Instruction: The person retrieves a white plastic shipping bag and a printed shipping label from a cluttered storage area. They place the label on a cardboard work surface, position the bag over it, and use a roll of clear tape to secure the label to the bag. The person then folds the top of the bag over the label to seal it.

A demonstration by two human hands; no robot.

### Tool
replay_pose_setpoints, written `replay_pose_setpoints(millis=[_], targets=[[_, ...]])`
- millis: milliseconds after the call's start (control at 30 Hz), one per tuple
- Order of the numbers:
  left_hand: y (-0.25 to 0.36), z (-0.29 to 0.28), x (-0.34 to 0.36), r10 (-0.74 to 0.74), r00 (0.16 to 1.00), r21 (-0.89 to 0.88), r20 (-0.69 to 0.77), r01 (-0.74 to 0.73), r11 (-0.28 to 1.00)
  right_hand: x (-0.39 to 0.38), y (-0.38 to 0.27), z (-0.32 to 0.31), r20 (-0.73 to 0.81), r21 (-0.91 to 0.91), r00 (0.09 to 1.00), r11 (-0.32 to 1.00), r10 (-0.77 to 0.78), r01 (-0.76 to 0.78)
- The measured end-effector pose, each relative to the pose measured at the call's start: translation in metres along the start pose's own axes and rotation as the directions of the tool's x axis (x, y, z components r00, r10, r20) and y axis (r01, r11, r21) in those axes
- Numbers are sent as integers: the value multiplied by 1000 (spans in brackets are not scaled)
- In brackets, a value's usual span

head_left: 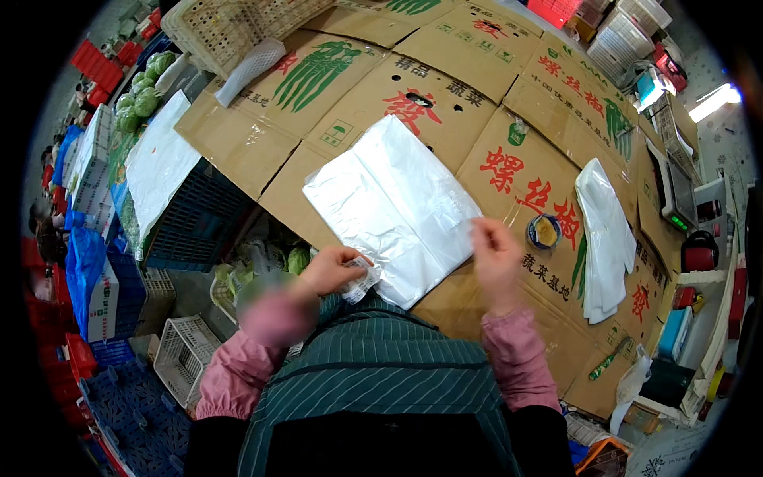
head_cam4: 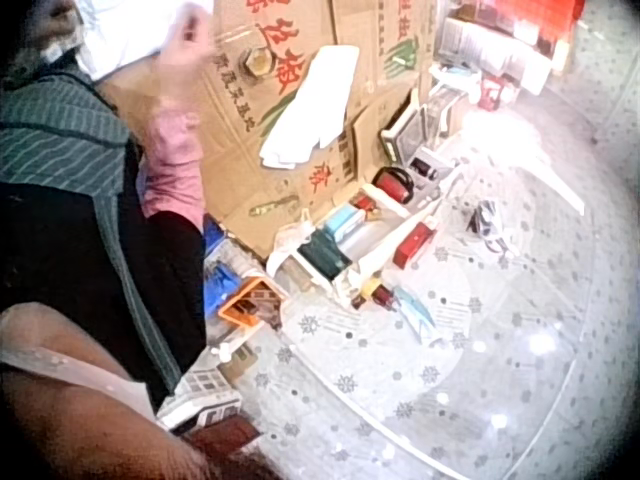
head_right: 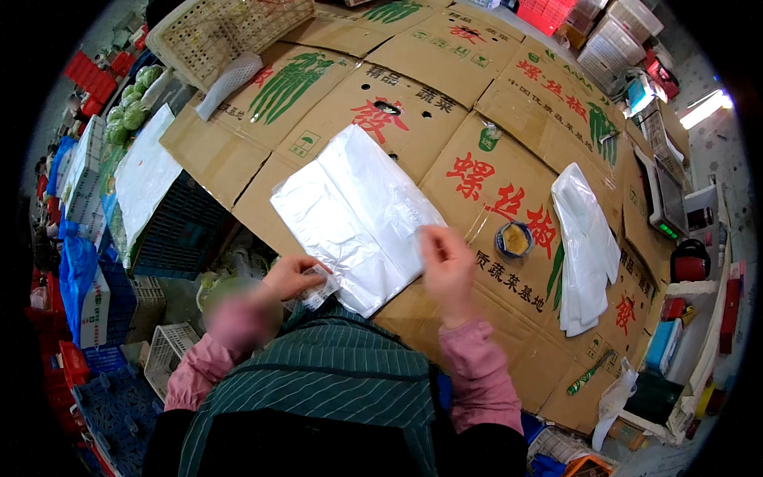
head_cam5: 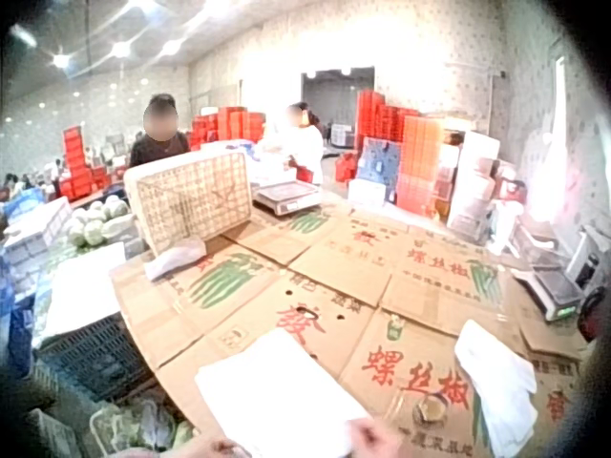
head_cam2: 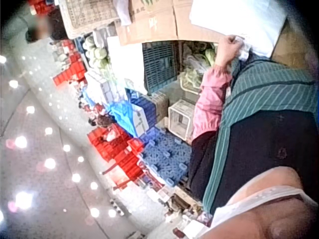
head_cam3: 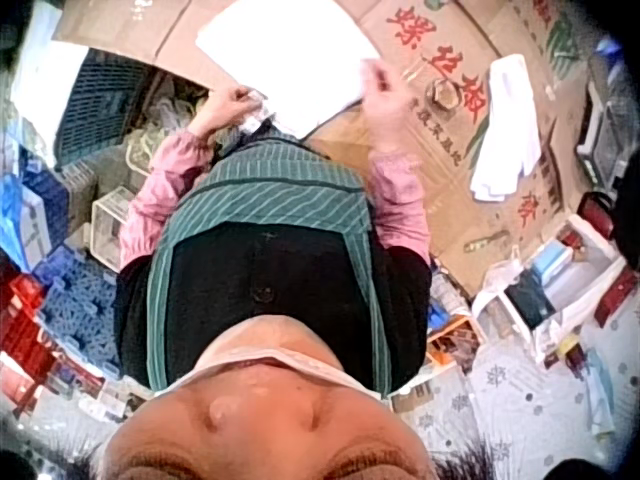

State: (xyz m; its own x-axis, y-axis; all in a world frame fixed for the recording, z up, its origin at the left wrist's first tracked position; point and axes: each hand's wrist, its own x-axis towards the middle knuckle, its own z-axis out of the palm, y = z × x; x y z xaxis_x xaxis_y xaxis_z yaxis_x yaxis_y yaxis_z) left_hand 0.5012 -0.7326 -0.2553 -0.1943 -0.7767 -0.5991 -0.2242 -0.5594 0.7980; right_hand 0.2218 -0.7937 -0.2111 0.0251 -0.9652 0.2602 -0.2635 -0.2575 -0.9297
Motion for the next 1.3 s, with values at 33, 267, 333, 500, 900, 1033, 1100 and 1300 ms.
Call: replay_pose_setpoints(millis=[33, 267, 333, 500, 900, 1033, 1100, 1300], targets=[[9, 4, 6, 28, 999, 107, -41, -24, 994, -6, -10, 8, 123, -81, 988, 991, -93, 103], [27, 19, 33, -81, 963, 521, -258, 209, 828, -51, 20, 68, 606, -317, 777, 843, -174, 435], [16, 15, 13, 39, 976, 507, -212, 76, 858, -53, 20, 68, 613, -319, 775, 847, -157, 424], [2, -9, -26, 18, 998, 45, -57, -15, 999, -55, 22, 66, 605, -272, 786, 894, -128, 355], [-3, -4, -17, 124, 992, -76, -29, -126, 989, 6, 45, -5, -23, 135, 961, 954, 274, -268], [10, 8, 4, 111, 990, 45, -93, -107, 993, -1, 18, -1, -143, -44, 990, 999, -9, 3], [14, 15, 19, 83, 990, 88, -112, -74, 993, -16, -6, 18, 227, -58, 971, 994, -78, 93], [21, 21, 27, 142, 963, 625, -228, 32, 780, -53, 26, 66, 628, -293, 770, 881, -116, 371]])
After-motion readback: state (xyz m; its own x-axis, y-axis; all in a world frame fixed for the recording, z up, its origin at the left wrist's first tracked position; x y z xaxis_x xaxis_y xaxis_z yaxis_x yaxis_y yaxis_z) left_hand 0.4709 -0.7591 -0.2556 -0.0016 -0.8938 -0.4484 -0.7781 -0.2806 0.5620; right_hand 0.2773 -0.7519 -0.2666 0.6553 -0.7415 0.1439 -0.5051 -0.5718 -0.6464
